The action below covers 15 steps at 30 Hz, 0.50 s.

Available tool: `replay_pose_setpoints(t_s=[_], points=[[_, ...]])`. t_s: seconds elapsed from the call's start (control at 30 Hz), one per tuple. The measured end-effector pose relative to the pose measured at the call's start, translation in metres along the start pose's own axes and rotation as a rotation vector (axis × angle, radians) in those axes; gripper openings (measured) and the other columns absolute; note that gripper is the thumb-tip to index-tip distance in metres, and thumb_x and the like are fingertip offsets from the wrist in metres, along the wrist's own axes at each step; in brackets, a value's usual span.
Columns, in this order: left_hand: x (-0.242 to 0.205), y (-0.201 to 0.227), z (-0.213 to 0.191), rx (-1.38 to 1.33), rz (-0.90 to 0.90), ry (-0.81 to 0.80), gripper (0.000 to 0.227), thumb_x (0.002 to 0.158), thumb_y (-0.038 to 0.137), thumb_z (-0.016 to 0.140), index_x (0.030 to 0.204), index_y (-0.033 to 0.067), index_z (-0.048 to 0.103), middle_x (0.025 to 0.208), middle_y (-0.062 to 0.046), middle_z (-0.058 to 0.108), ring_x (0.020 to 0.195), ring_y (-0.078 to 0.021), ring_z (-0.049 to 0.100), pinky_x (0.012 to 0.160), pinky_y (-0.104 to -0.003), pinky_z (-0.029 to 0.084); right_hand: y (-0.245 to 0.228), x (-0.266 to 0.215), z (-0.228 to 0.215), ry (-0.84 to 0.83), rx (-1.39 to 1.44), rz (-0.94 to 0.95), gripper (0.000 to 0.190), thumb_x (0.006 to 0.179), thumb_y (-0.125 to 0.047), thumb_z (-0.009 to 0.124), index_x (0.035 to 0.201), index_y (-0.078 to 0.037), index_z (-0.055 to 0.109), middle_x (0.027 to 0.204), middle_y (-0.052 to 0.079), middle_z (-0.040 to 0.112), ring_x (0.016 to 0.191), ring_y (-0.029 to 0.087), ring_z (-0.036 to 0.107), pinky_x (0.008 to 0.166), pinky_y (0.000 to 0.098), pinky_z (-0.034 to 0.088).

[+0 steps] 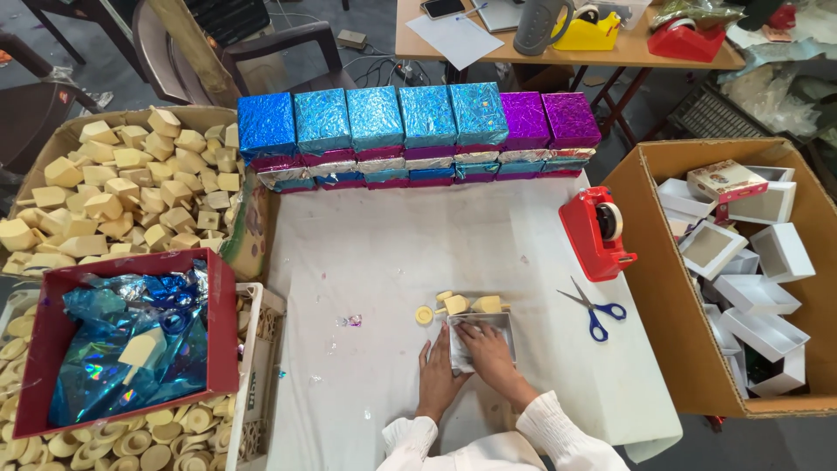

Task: The person wipes small, light-colored soap pieces with a white cloth on a table. They then place the soap pieces into a small white box, close the box with a decorative lid, and wipe the exterior of the box with the cloth.

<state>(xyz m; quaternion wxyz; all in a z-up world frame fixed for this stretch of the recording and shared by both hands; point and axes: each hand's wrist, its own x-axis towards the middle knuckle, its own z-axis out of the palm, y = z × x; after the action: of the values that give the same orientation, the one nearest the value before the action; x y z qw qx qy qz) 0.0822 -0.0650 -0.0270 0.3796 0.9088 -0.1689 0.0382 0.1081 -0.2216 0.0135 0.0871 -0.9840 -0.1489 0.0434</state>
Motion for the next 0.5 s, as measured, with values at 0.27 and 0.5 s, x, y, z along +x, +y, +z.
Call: replay_pose_setpoints(t_s=[0.27, 0.5], points=[[0.002, 0.008, -0.006, -0.015, -0.011, -0.015, 0.117, 0.079, 0.045, 0.086, 0.160, -0.0009, 0.015, 0.167, -0.014, 0.027, 0.148, -0.0245, 0.037, 0.121, -0.049, 0.018, 0.033, -0.002, 0.061, 0.021, -0.336, 0.217, 0.052, 0.087, -0.015, 0.059, 0.137, 0.000, 0.055, 0.135, 0.013, 0.060, 0.134, 0.033, 0.045, 0.111, 0.0536, 0.031], [0.002, 0.007, -0.006, 0.014, 0.009, -0.013, 0.116, 0.081, 0.051, 0.083, 0.159, -0.0015, 0.016, 0.166, -0.015, 0.027, 0.149, -0.0261, 0.035, 0.120, -0.050, 0.018, 0.071, 0.009, 0.072, -0.129, -0.166, 0.185, 0.026, 0.081, -0.008, 0.069, 0.106, -0.004, 0.069, 0.113, 0.016, 0.065, 0.107, 0.034, 0.065, 0.088, 0.0441, 0.053]])
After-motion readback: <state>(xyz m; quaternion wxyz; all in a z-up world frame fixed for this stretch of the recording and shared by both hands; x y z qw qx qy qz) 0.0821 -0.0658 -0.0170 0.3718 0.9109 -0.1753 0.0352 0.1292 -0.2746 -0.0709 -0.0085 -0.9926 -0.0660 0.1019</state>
